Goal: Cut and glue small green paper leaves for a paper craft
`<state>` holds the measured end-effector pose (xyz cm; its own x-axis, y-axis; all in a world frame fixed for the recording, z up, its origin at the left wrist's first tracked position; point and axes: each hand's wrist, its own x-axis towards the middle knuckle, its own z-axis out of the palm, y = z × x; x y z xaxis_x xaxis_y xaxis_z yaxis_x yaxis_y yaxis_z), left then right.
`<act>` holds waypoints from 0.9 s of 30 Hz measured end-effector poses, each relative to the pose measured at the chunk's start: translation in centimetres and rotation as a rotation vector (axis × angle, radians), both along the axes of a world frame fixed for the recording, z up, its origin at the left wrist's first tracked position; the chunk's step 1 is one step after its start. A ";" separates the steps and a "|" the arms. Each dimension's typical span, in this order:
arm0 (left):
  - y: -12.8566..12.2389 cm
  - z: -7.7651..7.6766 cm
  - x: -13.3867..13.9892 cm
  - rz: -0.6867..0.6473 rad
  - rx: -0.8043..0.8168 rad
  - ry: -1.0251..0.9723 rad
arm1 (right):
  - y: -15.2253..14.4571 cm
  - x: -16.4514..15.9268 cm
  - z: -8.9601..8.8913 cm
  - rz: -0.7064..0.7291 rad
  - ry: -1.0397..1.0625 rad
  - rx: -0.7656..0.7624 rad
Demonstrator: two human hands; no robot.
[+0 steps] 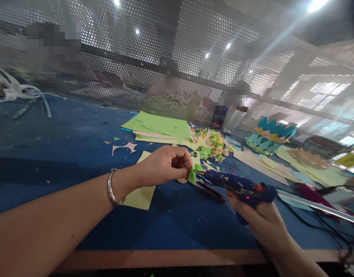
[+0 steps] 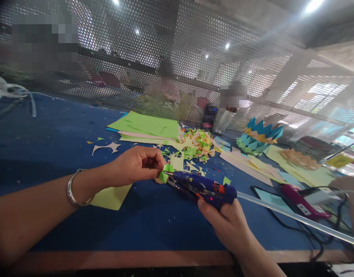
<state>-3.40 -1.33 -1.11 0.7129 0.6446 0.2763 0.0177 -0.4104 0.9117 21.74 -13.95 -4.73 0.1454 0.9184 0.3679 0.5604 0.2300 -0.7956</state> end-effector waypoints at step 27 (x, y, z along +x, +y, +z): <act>0.4 -0.5 0.0 -0.029 -0.068 -0.032 | 0.1 0.1 0.3 0.008 -0.028 -0.002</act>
<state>-3.35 -0.97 -1.62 0.7232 0.6416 0.2556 -0.0228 -0.3478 0.9373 21.84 -13.80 -4.43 0.1280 0.9203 0.3698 0.5810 0.2326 -0.7800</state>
